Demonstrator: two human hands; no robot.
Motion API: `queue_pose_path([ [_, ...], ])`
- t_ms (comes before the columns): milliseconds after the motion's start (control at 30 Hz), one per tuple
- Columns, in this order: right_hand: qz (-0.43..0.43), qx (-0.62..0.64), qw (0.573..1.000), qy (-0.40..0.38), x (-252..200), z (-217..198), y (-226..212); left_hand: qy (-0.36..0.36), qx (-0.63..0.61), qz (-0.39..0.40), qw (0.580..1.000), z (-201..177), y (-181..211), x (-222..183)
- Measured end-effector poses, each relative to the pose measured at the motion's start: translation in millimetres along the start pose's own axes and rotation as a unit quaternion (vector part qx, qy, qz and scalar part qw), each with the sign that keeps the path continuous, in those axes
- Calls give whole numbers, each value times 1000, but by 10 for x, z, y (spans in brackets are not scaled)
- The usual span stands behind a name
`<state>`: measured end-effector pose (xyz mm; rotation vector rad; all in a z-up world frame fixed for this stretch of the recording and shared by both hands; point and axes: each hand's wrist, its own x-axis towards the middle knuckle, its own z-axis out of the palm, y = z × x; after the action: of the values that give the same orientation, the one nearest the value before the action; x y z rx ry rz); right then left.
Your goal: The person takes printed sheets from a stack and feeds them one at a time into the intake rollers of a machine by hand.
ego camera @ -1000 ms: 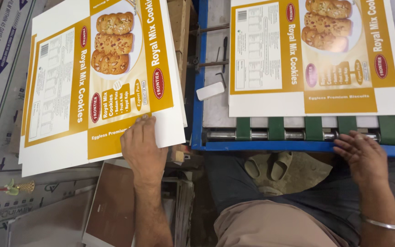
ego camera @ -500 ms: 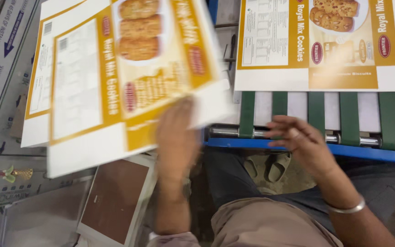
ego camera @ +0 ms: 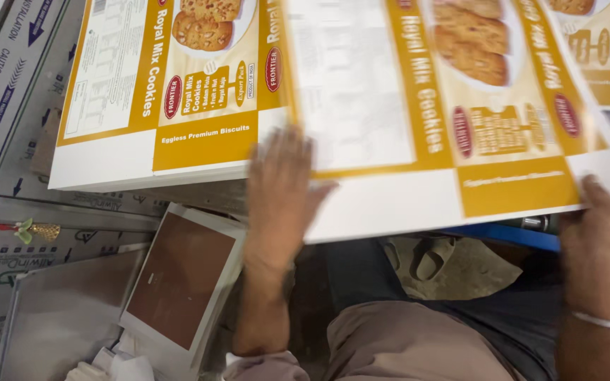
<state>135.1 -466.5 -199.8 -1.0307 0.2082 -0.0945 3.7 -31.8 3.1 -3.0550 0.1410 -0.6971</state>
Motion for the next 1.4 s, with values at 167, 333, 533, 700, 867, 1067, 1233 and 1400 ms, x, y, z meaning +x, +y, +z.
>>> queue_pose_path([
  [167,-17,-2,999,29,527,-1009,242,19,-5,-50,999,75,-459,13],
  [333,7,-22,999,32,788,-1311,393,41,2,-37,998,76,-562,58],
  [533,12,-53,997,48,543,-1530,307,8,-23,-74,997,-54,-545,142],
  [700,22,-76,995,67,15,-1731,380,11,-57,-67,996,-136,-586,165],
  [867,29,-87,989,114,-630,-1848,387,34,-50,-75,995,-78,-527,119],
  [1067,24,-79,989,123,-746,-1782,355,42,-27,-59,997,-61,-564,115],
  [1233,-25,-74,996,36,-359,-1565,266,60,-13,-57,996,-17,-580,113],
  [1400,-4,-22,996,86,120,-1271,250,58,-10,-60,996,-16,-584,116],
])
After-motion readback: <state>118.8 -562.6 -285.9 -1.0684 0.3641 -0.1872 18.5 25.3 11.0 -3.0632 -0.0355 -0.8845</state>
